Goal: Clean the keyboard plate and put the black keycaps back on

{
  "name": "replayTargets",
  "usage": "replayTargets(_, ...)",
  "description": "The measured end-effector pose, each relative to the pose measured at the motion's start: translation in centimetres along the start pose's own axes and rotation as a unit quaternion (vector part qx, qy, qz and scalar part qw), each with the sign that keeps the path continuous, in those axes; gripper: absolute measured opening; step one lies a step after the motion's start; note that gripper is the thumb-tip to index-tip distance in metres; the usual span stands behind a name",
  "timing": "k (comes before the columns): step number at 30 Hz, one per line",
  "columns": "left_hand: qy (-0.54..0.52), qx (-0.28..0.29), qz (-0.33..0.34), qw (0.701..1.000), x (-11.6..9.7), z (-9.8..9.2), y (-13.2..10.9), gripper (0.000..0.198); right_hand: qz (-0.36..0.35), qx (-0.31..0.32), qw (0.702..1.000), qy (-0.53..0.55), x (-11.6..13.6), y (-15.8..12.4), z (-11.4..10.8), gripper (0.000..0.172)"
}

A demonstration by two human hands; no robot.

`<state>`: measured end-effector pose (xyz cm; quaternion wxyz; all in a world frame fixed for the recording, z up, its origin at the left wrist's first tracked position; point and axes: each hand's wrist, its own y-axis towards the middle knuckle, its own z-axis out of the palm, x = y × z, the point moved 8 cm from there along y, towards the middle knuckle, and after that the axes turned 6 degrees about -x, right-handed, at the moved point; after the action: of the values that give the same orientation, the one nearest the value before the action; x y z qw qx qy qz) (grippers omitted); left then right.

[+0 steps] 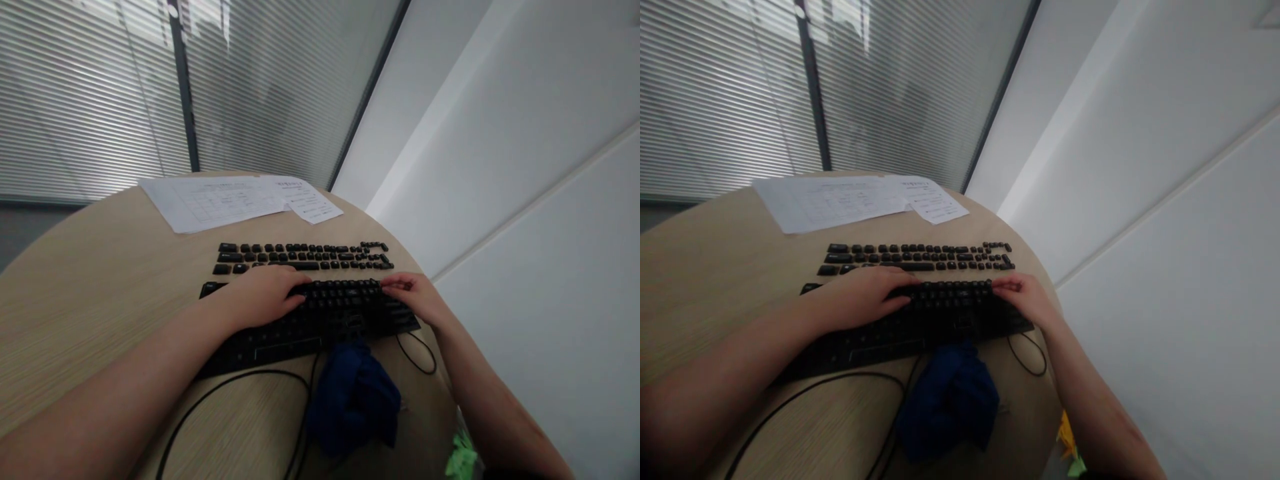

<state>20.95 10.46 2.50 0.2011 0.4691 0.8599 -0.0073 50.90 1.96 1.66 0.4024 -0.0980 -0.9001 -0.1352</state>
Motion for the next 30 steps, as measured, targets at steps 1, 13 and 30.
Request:
replayTargets(1,0.002,0.001,-0.002,1.000,0.0,0.0,0.0,0.042,0.007,-0.001,1.000,0.003,-0.2,-0.7,0.2,0.029)
replayTargets(13,0.026,0.011,-0.003,1.000,0.0,0.0,-0.2,0.045,-0.019,-0.022,1.000,0.008,-0.4,-1.4,2.1,0.024)
replayTargets(30,0.024,0.012,-0.005,1.000,0.3,0.3,0.2,0.047,-0.227,-0.023,0.953,-0.197,2.7,-2.9,1.9,0.013)
